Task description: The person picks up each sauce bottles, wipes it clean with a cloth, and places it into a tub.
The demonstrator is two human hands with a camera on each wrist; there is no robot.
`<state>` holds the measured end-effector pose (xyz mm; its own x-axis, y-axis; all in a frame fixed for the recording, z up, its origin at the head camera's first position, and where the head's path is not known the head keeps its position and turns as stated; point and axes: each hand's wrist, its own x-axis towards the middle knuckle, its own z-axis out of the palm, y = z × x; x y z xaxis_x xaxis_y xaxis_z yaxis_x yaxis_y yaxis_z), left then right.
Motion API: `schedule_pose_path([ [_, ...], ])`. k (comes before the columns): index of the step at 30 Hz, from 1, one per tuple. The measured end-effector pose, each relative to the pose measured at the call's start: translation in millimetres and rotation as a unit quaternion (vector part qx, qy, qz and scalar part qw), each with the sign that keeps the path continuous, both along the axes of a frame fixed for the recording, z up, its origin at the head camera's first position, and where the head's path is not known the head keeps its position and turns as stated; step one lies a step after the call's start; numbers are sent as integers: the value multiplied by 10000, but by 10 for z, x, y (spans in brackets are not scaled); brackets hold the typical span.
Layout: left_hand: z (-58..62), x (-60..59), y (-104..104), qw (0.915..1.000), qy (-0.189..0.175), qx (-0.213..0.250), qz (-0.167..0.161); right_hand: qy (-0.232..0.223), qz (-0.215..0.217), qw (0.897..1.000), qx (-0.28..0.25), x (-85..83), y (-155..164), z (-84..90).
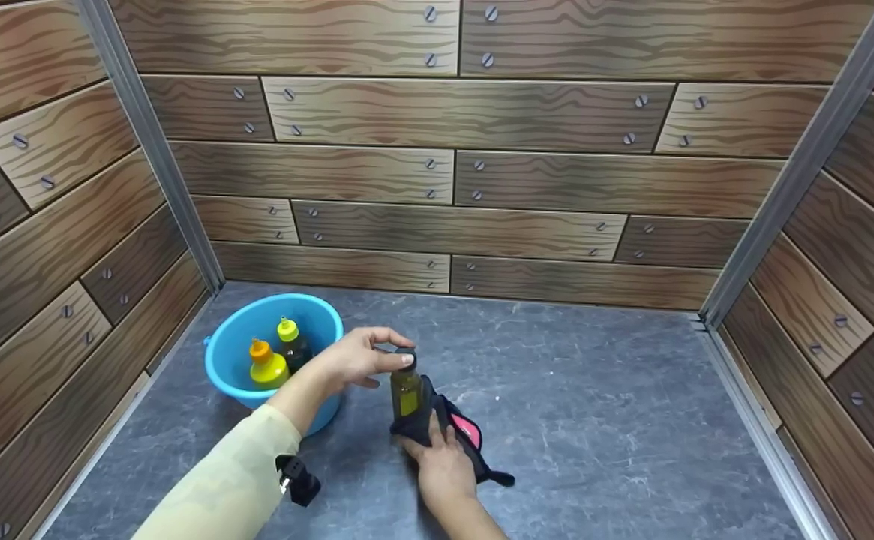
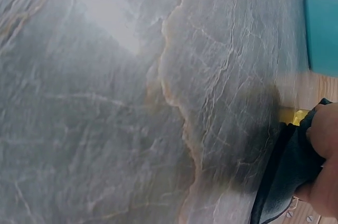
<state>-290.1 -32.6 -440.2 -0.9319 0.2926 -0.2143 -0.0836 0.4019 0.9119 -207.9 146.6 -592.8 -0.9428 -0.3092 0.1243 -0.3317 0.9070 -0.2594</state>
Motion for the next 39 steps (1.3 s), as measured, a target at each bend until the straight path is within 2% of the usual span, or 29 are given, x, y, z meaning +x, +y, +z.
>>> schedule_pose_path([
  [14,3,32,9,10000,5,27,-10,-191,-190,9996,90,-4,62,24],
  [20,-2,25,11,10000,-28,6,30,-10,-294,9995,74,4,109,18],
  [28,2,30,-1,10000,52,51,-12,118,-618,9975,-326,-15,234,9],
  [33,7,40,5,10000,8,76,-21,369,-744,9945,-631,18,317,6],
  [39,3,45,16,10000,-17,78,10,1187,-652,9845,-1111,78,377,-1],
])
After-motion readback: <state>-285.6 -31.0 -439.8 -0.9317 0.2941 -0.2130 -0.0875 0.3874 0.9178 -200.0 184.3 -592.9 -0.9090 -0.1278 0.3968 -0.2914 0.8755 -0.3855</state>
